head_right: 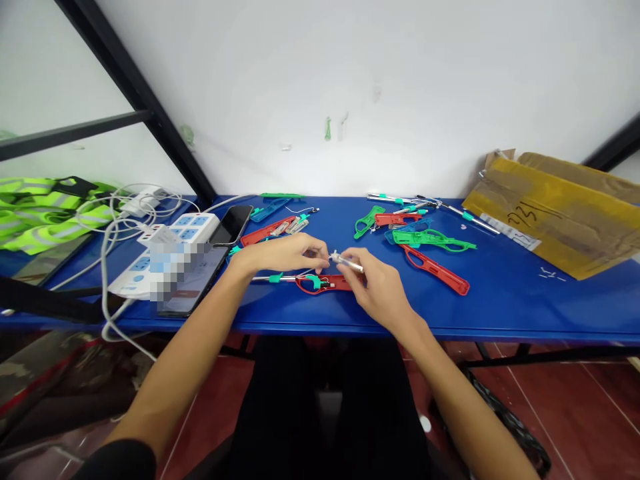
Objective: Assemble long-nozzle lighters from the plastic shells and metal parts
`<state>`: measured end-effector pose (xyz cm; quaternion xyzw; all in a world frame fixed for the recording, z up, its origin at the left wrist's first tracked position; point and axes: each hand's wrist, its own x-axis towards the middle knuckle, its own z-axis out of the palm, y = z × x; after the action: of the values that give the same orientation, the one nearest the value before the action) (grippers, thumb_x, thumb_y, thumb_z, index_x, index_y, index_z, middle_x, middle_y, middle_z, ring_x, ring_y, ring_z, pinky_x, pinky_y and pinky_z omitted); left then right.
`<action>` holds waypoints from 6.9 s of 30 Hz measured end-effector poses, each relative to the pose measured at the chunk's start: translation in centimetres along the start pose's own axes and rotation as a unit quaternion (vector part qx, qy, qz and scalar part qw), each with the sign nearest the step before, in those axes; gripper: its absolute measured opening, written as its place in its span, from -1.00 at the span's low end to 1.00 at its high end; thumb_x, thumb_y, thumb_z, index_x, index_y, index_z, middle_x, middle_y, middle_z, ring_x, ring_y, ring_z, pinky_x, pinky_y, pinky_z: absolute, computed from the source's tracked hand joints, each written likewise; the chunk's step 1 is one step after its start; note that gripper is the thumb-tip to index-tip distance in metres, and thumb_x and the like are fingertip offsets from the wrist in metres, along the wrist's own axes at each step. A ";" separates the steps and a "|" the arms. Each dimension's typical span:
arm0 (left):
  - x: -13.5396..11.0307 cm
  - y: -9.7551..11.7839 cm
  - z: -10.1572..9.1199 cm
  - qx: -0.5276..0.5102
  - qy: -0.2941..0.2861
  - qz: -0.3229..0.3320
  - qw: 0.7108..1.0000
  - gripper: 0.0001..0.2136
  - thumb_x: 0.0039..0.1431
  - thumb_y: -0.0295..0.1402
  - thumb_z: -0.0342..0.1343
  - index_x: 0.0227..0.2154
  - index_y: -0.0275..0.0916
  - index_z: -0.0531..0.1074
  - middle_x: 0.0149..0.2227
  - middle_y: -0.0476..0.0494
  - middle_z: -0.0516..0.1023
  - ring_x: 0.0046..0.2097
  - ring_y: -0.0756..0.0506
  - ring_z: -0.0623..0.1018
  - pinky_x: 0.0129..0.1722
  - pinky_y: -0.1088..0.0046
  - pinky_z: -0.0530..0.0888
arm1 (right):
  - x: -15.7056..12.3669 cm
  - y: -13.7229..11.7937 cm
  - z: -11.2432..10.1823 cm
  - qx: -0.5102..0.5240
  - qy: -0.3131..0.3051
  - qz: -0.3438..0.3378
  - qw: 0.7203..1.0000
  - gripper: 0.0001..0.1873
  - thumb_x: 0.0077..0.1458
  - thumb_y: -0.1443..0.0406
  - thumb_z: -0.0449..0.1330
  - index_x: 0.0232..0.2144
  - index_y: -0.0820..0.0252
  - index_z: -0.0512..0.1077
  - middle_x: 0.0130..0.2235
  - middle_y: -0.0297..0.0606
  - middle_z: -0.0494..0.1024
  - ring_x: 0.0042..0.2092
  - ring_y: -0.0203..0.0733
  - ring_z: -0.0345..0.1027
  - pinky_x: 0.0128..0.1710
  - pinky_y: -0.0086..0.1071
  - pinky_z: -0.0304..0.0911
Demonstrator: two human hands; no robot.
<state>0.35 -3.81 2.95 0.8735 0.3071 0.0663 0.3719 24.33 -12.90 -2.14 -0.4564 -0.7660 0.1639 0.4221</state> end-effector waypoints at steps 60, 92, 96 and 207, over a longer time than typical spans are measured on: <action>0.0 0.3 -0.2 -0.004 -0.059 -0.024 0.998 -0.76 0.28 -0.20 0.20 -0.16 -0.24 0.63 -0.23 -0.10 0.67 -0.26 -0.06 0.54 -0.29 0.44 0.38 | -1.9 0.5 0.5 -0.013 -0.013 0.020 1.000 -0.80 0.43 0.13 0.29 -0.04 0.07 0.60 -0.19 -0.21 0.72 -0.24 -0.07 0.59 -0.15 -0.23 0.48; 0.4 -0.1 0.1 -0.022 -0.053 -0.026 0.998 -0.70 0.24 -0.09 0.26 -0.23 -0.23 0.68 -0.25 -0.11 0.72 -0.24 -0.06 0.60 -0.22 0.45 0.44 | -2.1 0.7 0.7 -0.030 -0.017 -0.069 0.997 -0.83 0.50 0.19 0.22 -0.03 0.06 0.60 -0.09 -0.16 0.71 -0.09 -0.05 0.55 -0.05 -0.20 0.49; 0.6 0.1 0.1 -0.023 -0.049 -0.035 0.998 -0.73 0.22 -0.12 0.27 -0.26 -0.24 0.69 -0.28 -0.08 0.72 -0.27 -0.05 0.59 -0.24 0.46 0.43 | -2.1 0.7 0.8 -0.026 -0.011 -0.091 0.995 -0.85 0.50 0.23 0.22 -0.04 0.09 0.59 -0.12 -0.16 0.70 -0.12 -0.09 0.54 -0.07 -0.23 0.48; -7.0 -1.2 9.5 0.173 0.288 0.003 0.942 -0.66 0.55 -0.11 0.12 0.22 -0.12 0.49 0.17 -0.22 0.60 0.16 -0.25 0.54 0.22 0.09 0.44 | -2.0 1.5 1.0 -0.104 -0.046 -0.064 0.991 -0.67 0.56 0.31 0.03 0.02 0.08 0.62 0.03 -0.08 0.66 0.02 0.04 0.47 0.12 0.03 0.45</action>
<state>-2.56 -13.11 -3.89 0.8691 0.4048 0.2620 0.1102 24.83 -13.67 -4.69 -0.4399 -0.8250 0.0772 0.3463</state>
